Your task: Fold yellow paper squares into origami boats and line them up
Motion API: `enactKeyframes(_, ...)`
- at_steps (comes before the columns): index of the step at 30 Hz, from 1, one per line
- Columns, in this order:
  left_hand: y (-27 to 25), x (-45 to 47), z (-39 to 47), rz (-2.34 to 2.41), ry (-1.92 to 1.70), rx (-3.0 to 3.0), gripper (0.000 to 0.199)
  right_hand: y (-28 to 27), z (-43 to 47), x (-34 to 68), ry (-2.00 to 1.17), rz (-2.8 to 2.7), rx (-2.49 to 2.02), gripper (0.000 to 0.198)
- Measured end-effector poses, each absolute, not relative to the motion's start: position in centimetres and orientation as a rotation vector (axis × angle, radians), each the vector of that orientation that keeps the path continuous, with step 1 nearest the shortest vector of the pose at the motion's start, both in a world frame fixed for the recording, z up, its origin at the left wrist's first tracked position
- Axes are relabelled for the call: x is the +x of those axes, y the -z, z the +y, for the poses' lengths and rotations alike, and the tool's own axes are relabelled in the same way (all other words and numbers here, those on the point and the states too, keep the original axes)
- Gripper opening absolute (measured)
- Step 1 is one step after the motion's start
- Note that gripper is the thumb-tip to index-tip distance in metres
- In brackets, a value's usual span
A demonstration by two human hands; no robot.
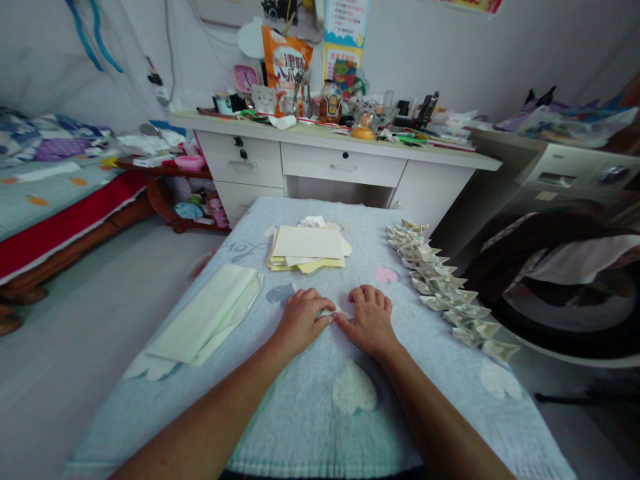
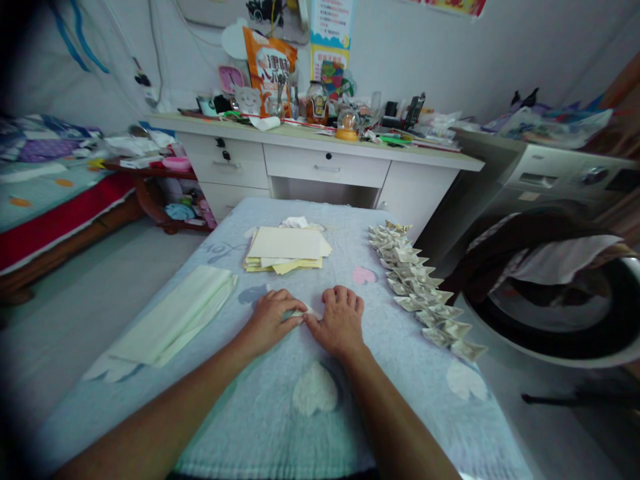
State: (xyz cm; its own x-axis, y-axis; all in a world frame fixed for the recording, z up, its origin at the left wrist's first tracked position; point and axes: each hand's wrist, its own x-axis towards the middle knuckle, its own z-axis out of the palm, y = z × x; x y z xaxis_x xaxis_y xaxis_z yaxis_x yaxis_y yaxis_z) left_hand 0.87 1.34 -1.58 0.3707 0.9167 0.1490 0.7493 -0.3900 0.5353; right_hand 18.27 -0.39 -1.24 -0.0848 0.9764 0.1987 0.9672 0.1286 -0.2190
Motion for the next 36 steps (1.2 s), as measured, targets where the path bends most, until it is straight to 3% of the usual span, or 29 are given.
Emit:
enactKeyframes(13, 0.7, -2.0, 1.5, 1.524, -0.420, 2.245, 0.055, 1.3, -0.2, 18.5, -0.082, -2.126, -1.902, 0.050)
enactKeyframes(19, 0.5, -1.6, 1.7, 1.577, -0.411, 2.186, 0.030, 1.3, -0.1, 18.4, -0.087, -2.123, -1.913, 0.049)
enactKeyframes(36, 0.9, -0.6, 1.6, 1.682, -0.342, 2.184, 0.026, 1.2, 0.1, 19.9, -0.188, -2.083, -1.949, 0.047)
